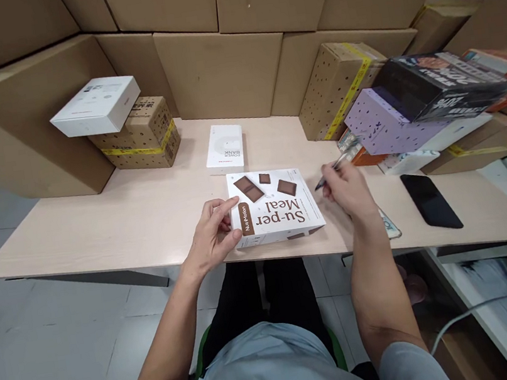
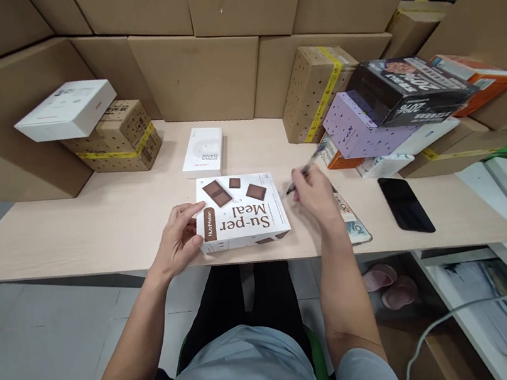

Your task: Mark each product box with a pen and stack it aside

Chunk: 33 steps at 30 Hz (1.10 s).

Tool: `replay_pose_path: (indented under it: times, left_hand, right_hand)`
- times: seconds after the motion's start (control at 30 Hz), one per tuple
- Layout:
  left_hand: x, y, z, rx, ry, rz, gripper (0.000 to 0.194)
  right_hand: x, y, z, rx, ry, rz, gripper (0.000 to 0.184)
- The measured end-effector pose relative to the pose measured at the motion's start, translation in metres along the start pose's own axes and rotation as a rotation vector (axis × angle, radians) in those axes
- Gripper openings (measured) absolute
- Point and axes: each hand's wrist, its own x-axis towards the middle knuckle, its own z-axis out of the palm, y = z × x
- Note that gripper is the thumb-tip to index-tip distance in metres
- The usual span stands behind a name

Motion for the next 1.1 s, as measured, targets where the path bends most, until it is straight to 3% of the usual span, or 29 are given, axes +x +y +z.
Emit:
replay_pose_path:
  times: [0.1,0.23,0.33,0.4,0.5,0.57,0.67,0.73,0.9,1.1]
  left_hand:
    - [0.001,0.001,-0.001,0.02,0.001,0.01,0.058]
    - [0.001,0.002,0.0,0.048,0.004,0.024,0.059]
    - [0.001,0.001,0.0,0.061,0.008,0.026,0.059]
    - [0.001,0.001,0.0,0.067,0.005,0.024,0.059]
    - [0.001,0.001,-0.001,0.069,0.006,0.027,0.057]
    - [0.001,0.002,-0.001,0.068,0.012,0.022,0.057]
    - [0.002,0.002,-0.002,0.071,0.018,0.018,0.058]
    - [0.002,0.002,-0.002,0.088,0.023,0.02,0.059]
    - [0.004,0.004,-0.002,0.197,0.009,-0.003,0.058]
    - [0.005,0.003,-0.002,0.22,0.01,0.001,0.059]
  right_hand:
    - [-0.002,0.006,-0.006,-0.401,-0.269,0.004,0.024]
    - [-0.011,0.0,0.007,-0.705,-0.337,-0.027,0.028]
    - [-0.021,-0.005,0.014,-0.802,-0.356,-0.027,0.032]
    - [-0.028,-0.005,0.012,-0.814,-0.317,-0.04,0.035]
    - [-0.038,0.001,-0.005,-0.923,-0.073,-0.044,0.044]
    - [-0.045,0.009,-0.021,-1.031,0.043,0.051,0.057]
    - [-0.052,0.022,-0.043,-1.046,-0.047,0.257,0.076]
    - [-0.055,0.029,-0.052,-1.001,-0.112,0.297,0.073]
    - [-0.057,0.037,-0.055,-0.954,-0.04,0.241,0.066]
    - [-0.055,0.047,-0.055,-0.85,0.083,0.189,0.079]
